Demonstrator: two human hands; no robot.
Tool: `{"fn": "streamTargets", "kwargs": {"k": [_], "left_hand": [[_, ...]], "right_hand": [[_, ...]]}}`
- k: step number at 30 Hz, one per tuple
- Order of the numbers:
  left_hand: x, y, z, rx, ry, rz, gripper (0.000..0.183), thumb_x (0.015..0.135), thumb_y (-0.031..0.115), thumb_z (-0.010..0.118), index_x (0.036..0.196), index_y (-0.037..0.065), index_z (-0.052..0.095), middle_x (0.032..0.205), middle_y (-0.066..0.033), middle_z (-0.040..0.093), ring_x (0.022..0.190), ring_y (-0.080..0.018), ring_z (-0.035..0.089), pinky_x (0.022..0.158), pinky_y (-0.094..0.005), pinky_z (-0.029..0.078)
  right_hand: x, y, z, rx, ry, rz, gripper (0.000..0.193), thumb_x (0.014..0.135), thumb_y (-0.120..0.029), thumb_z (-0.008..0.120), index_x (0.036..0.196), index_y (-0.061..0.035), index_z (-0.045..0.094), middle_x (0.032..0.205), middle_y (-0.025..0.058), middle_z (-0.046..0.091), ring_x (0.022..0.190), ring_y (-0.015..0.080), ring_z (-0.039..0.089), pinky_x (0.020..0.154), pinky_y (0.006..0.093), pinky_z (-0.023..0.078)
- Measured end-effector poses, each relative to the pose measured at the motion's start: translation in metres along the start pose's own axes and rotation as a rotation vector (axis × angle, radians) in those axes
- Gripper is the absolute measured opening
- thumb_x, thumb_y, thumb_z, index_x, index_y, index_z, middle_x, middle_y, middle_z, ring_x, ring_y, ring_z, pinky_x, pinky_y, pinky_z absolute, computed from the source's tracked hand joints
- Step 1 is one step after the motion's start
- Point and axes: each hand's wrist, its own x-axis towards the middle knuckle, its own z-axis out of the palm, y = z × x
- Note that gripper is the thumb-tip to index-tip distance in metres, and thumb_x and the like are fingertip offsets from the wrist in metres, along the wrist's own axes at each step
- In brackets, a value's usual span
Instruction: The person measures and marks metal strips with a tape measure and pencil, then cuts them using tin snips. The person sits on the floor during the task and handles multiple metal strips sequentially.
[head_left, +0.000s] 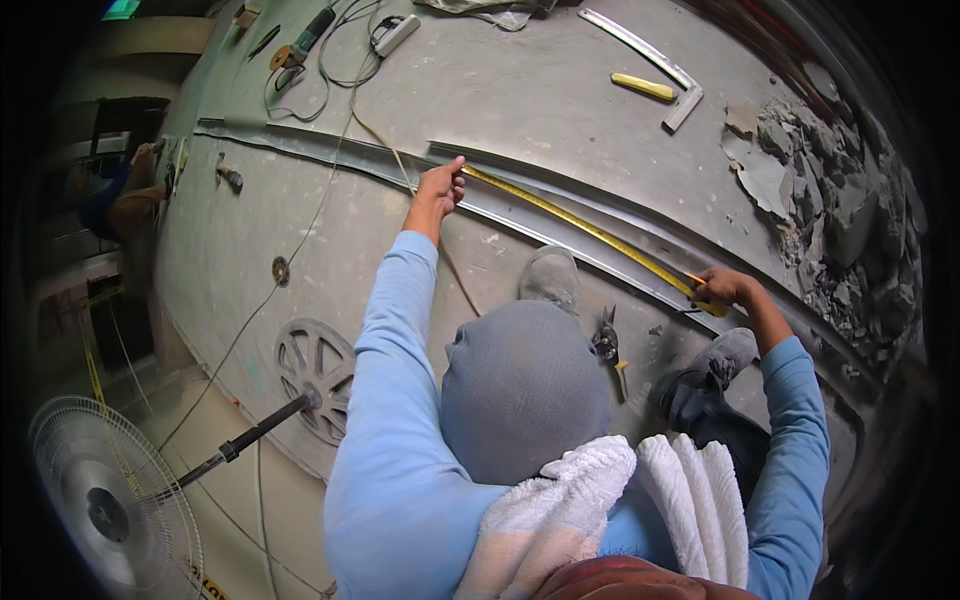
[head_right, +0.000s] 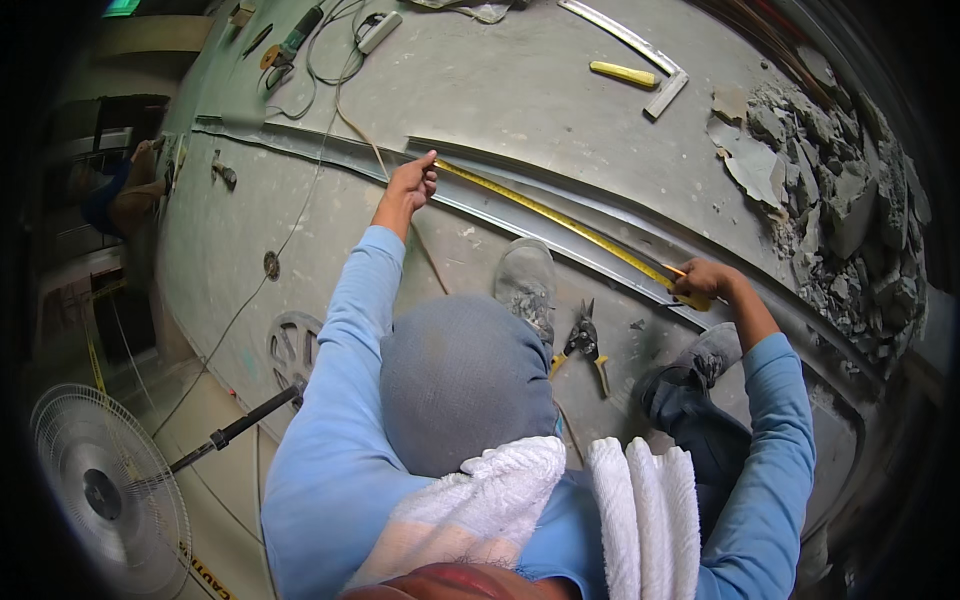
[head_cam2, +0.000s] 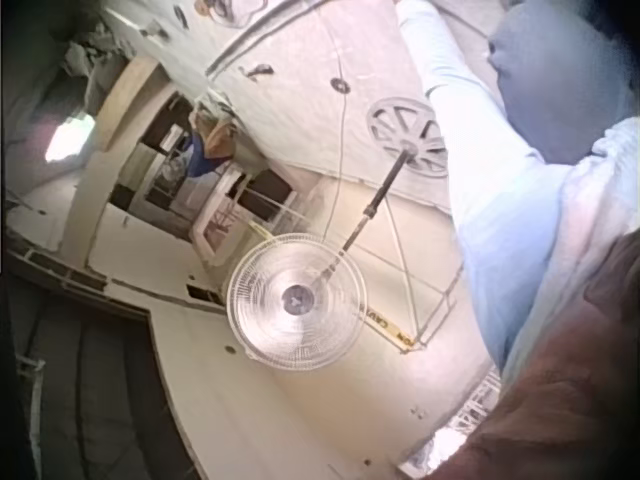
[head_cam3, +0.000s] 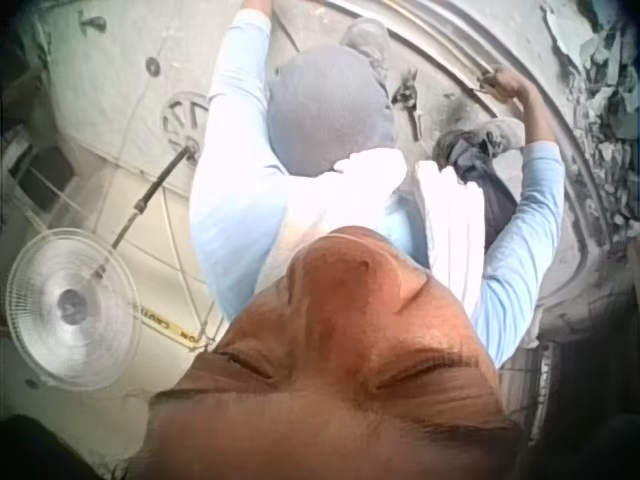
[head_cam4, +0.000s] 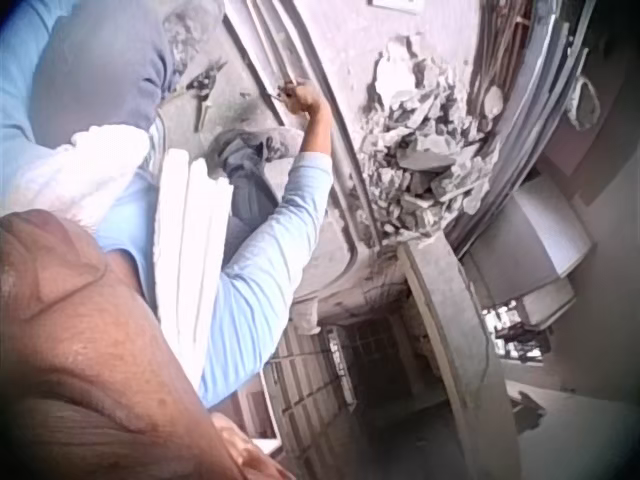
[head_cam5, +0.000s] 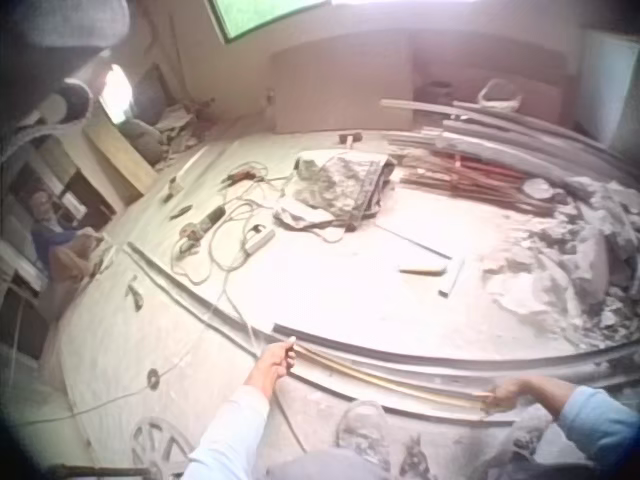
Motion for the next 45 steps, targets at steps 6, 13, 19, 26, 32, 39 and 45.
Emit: {"fn": "streamTargets", "kwargs": {"k": [6, 13, 19, 26, 32, 39, 45], "left_hand": [[0.033, -0.008, 0.008, -0.201, 0.237, 0.075, 0.022, 0.096, 0.023, 0.071, 0.086, 0.008, 0.059, 0.07, -0.0004, 0.055, 0.056, -0.0094, 0.051, 0.044, -0.0218, 0.039], [0.028, -0.05, 0.05, 0.021, 0.218, 0.085, 0.023, 0.103, 0.023, 0.059, 0.105, 0.0, 0.061, 0.081, -0.0088, 0.068, 0.06, -0.0142, 0.061, 0.046, -0.0269, 0.048], [0.021, -0.052, 0.055, 0.146, 0.244, 0.167, 0.022, 0.102, 0.02, 0.061, 0.104, -0.002, 0.063, 0.079, -0.0105, 0.068, 0.057, -0.0158, 0.062, 0.044, -0.0275, 0.046], [0.003, -0.081, 0.066, 0.701, 0.416, 0.744, 0.022, 0.091, 0.02, 0.071, 0.098, 0.0, 0.066, 0.081, -0.0145, 0.069, 0.069, -0.0264, 0.067, 0.059, -0.0385, 0.052], [-0.064, -0.151, 0.124, 1.275, -0.131, 1.31, 0.037, 0.087, 0.027, 0.072, 0.114, 0.002, 0.065, 0.127, -0.018, 0.062, 0.126, -0.0349, 0.054, 0.104, -0.0475, 0.043], [-0.087, -0.193, 0.193, 1.536, -0.553, 1.338, 0.08, 0.091, 0.048, 0.067, 0.146, -0.005, 0.041, 0.154, -0.0265, 0.038, 0.144, -0.0439, 0.033, 0.118, -0.0533, 0.028], [-0.083, -0.207, 0.209, 1.697, -0.498, 1.308, 0.088, 0.09, 0.053, 0.065, 0.151, -0.003, 0.036, 0.157, -0.0266, 0.034, 0.146, -0.0456, 0.029, 0.119, -0.0551, 0.026]], "right_hand": [[-0.014, -0.012, -0.024, -0.15, 0.105, -0.015, 0.031, 0.082, -0.03, 0.076, 0.094, -0.0015, 0.075, 0.082, 0.009, 0.073, 0.076, 0.0201, 0.069, 0.074, 0.0371, 0.053], [0.006, -0.061, -0.021, -0.134, 0.184, 0.006, 0.031, 0.093, -0.031, 0.072, 0.096, -0.001, 0.074, 0.082, 0.008, 0.072, 0.074, 0.0197, 0.067, 0.072, 0.0376, 0.053], [0.012, -0.085, -0.029, -0.182, 0.274, -0.043, 0.033, 0.094, -0.033, 0.071, 0.096, -0.0007, 0.073, 0.08, 0.0111, 0.072, 0.073, 0.0222, 0.067, 0.071, 0.0397, 0.052], [0.01, -0.09, -0.037, -0.253, 0.382, 0.0, 0.034, 0.093, -0.037, 0.07, 0.1, -0.0033, 0.074, 0.081, 0.0169, 0.071, 0.074, 0.0298, 0.068, 0.071, 0.043, 0.051], [0.009, -0.092, -0.025, -0.369, 0.547, 0.024, 0.035, 0.095, -0.041, 0.064, 0.105, -0.0089, 0.076, 0.094, 0.0163, 0.074, 0.088, 0.0351, 0.071, 0.077, 0.0448, 0.054], [0.026, -0.088, -0.011, -0.484, 0.615, 0.057, 0.031, 0.095, -0.038, 0.062, 0.105, -0.0125, 0.077, 0.098, 0.0161, 0.075, 0.092, 0.0355, 0.072, 0.079, 0.0473, 0.056], [0.045, -0.081, 0.0, -0.478, 0.697, 0.078, 0.032, 0.095, -0.04, 0.061, 0.098, -0.0124, 0.077, 0.093, 0.0156, 0.074, 0.089, 0.0361, 0.071, 0.078, 0.0484, 0.056]]}}
